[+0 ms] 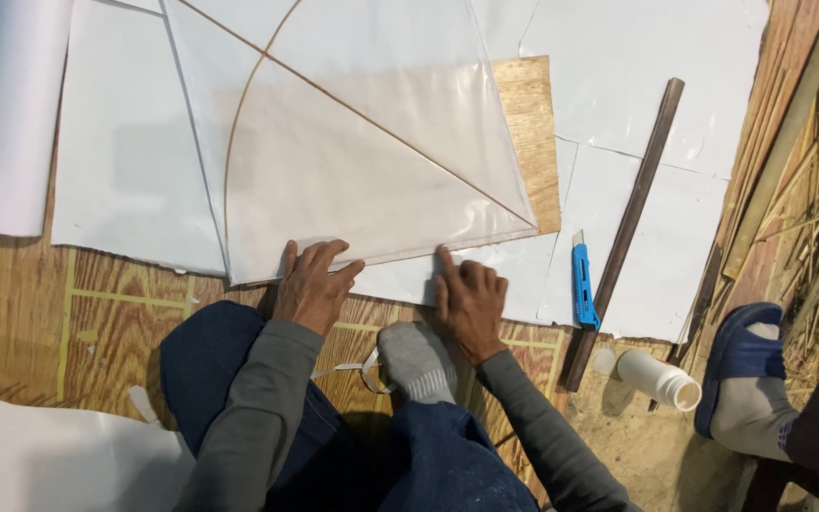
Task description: The person assembles a kite by attaching a thin wooden stick to a white sheet using glue. They press the stick into place, smooth the sheet, and apply glue along the edges to secure the frame.
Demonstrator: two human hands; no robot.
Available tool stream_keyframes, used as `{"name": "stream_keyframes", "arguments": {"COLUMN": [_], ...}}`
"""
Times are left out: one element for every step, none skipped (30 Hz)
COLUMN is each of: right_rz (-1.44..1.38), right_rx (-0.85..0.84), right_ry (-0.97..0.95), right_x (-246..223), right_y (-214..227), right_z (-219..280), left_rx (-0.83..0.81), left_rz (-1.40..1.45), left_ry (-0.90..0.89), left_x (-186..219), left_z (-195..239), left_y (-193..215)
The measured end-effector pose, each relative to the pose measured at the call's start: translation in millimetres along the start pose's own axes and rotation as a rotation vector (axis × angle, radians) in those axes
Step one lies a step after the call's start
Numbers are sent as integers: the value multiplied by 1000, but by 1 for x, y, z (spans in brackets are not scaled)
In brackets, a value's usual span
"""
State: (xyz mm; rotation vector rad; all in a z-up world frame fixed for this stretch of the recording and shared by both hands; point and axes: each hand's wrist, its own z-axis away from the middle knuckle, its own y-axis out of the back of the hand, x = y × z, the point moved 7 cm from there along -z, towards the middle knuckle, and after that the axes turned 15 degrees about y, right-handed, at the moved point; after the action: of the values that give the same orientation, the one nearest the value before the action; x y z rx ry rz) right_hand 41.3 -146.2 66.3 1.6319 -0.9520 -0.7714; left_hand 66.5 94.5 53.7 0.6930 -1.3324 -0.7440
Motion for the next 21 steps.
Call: {"name": "stream_keyframes", "arguments": {"right_rz": [1, -5, -11, -10, -41, -71, -74, -106, -139, -142, -168, -194, -192, -200, -211, -210, -280, -350, -347, -307, -267], "right_rx": [-1, 28, 56, 56, 75, 93, 95, 102, 108, 109, 119, 130, 128, 122, 116, 114, 102, 91, 94, 160, 223], "right_ry": [0, -24, -51, -54, -35, -16, -17, -12, -3, -2, -6, -10, -13, -12, -12, -17, -49, -81, -79, -166, -252], "right_x": [0, 2, 4, 1, -4, -9, -14, -20, -25, -29, -31, -33, -34, -36, -39, -37, -32, -28, -15, 4, 23], "right_y": [4, 10, 16, 15, 13, 12, 11, 9, 7, 6, 7, 7, 7, 5, 4, 11, 14, 19, 44, 73, 102], "right_z": [-1, -1, -1, -3, -6, -10, -10, -11, -12, -15, -16, -16, -18, -20, -21, -15, -11, -7, 0, 10, 22], "left_rx": [0, 18, 35, 34, 12, -10, -10, -8, -6, -6, -1, 4, 1, -3, -8, -13, -4, 5, 10, 32, 54], "left_rz": [1, 3, 3, 3, -13, -30, -33, -96, -158, -161, -122, -83, -81, -88, -97, -97, -95, -92, -91, -43, 7], "left_ry": [0, 12, 21, 19, -9, -37, -38, -79, -117, -115, -90, -65, -68, -70, -71, -74, -63, -51, -54, -9, 38], "left_x": [0, -1, -2, -5, -7, -10, -16, -20, -25, -23, -21, -18, -18, -17, -18, -15, -12, -10, -3, 0, 4], "left_z": [1, 1, 1, 1, 2, 3, 3, 4, 5, 5, 5, 4, 4, 3, 3, 4, 3, 3, 2, 1, 2], "left_y": [-2, -3, -3, -5, -8, -11, -16, -22, -28, -25, -21, -19, -18, -19, -18, -17, -14, -11, -9, -5, -1]}}
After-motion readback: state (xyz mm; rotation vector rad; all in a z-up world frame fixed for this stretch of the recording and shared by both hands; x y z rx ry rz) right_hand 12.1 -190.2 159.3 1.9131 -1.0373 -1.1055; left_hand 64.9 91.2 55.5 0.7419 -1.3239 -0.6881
